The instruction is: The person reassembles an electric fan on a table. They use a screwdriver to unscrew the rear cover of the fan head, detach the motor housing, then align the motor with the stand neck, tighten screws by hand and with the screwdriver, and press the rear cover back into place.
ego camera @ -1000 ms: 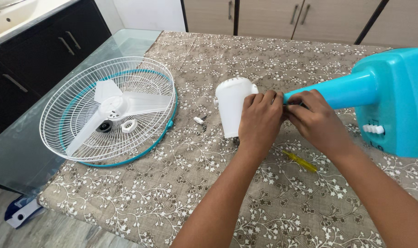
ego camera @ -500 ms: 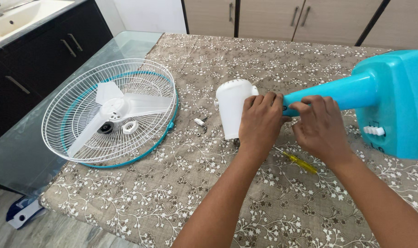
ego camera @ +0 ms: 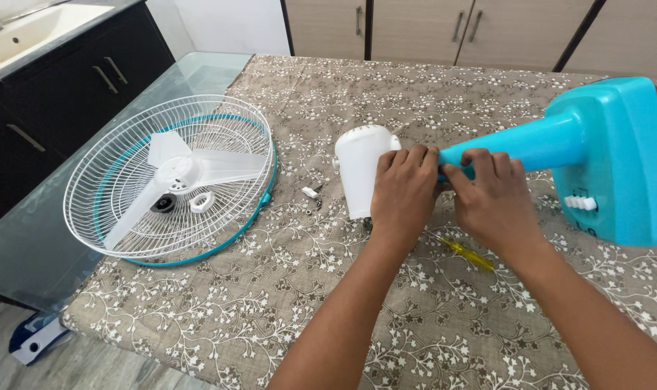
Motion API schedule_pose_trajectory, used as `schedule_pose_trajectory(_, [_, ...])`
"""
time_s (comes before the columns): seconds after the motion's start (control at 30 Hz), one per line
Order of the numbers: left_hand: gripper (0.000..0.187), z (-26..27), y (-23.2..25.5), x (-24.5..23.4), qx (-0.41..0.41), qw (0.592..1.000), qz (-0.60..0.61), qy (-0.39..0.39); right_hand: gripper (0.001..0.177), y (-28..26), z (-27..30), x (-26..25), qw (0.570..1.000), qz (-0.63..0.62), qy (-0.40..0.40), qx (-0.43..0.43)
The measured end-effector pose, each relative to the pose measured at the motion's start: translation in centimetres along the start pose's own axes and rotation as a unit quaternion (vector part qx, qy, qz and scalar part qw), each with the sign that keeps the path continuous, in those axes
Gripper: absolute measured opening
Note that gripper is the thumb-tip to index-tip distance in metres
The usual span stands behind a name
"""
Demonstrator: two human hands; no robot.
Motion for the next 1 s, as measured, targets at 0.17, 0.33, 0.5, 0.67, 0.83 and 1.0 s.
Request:
schedule_pose_trajectory(0.17, [0.054, 0.0, 0.0, 0.1, 0.006, 1.0, -0.01, -0.004, 0.031, -0.3, -0.3, -0.4, 1.0, 0.022, -0.004, 0.007])
schedule_pose_trajectory(0.33, [0.061, -0.1, 0.1, 0.2, 0.0, 1.0, 0.005, -0.018, 0.038, 0.7, 0.9, 0.1, 0.996, -0.078, 0.019, 0.045])
schedule_pose_trajectory(0.5, [0.057, 0.0, 0.1, 0.0, 0.005, 1.0, 0.0, -0.007, 0.03, 2.6, 6.5, 3.3, 0.896, -0.353, 0.06, 0.262])
schedule_pose_trajectory(0.67, [0.052, -1.1, -1.0, 1.3, -0.007, 0.999, 0.002, -0.043, 0.022, 6.5, 11.4, 9.4, 0.592, -0.62, 0.088, 0.508])
schedule_pose_trajectory(0.83, [0.049, -3.1, -2.9, 3.5, -0.031, 0.993, 0.011, -0.111, 0.019, 7.5, 12.7, 10.5, 0.569, -0.651, 0.119, 0.488])
schedule_pose_trajectory(1.0, [0.044, -3.8, -4.2, 5.0, -0.046, 0.985, 0.024, -0.166, 0.021, 7.1, 12.5, 10.8, 0.606, -0.637, 0.092, 0.467])
Point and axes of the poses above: each hand's wrist, its own z-axis away from the middle knuckle, its own x-axis out of the palm, y = z × x, the point moved 6 cm from there along -z, towards the middle knuckle, and after that the axes turned 1 degree about -y, right-handed, at the moved point
